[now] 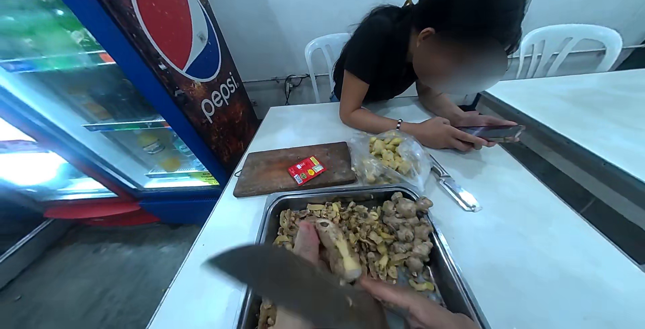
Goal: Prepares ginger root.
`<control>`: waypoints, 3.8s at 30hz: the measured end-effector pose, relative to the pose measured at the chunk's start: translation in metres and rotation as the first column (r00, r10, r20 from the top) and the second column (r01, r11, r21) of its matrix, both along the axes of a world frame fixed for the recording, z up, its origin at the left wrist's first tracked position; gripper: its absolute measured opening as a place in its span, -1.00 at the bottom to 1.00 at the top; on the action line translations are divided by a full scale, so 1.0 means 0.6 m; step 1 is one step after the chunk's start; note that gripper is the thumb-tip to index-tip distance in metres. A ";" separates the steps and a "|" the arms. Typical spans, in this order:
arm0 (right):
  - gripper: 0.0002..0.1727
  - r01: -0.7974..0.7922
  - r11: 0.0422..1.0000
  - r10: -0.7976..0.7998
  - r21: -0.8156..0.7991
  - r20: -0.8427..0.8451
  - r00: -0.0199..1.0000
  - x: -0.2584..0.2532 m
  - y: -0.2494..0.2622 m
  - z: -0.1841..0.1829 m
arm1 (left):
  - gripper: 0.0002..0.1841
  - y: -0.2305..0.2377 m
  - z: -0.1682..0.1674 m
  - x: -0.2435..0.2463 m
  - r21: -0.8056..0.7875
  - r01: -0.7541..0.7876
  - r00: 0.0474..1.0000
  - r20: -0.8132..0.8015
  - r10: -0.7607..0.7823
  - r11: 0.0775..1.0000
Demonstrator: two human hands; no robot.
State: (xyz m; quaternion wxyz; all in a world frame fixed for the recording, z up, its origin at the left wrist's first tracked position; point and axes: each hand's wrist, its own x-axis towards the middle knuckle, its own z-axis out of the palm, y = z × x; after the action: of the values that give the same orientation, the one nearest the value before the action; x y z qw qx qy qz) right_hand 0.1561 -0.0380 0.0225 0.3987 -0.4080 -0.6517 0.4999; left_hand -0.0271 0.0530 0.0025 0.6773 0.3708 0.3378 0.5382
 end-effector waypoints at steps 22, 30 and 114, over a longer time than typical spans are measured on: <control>0.00 0.179 0.941 -0.284 0.286 0.384 0.878 -0.027 0.008 0.013 | -0.49 -0.037 0.021 0.026 -0.021 0.006 0.990 -0.144 -0.009 1.000; -0.12 0.196 0.934 -0.300 0.298 0.361 0.883 -0.019 0.008 0.006 | -0.19 -0.048 -0.019 -0.005 0.180 0.161 0.986 0.013 -0.167 0.970; -0.51 0.171 0.911 -0.239 -0.375 -0.144 0.960 0.041 0.047 -0.001 | -0.68 -0.027 0.034 -0.025 0.165 0.181 0.848 -0.525 -0.070 0.970</control>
State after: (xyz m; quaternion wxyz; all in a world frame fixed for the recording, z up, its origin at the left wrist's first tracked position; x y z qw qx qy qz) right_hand 0.1809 -0.0097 0.0217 0.4270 -0.4917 -0.4625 0.6017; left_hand -0.0418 0.0367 0.0232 0.5534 0.5914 0.4235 0.4058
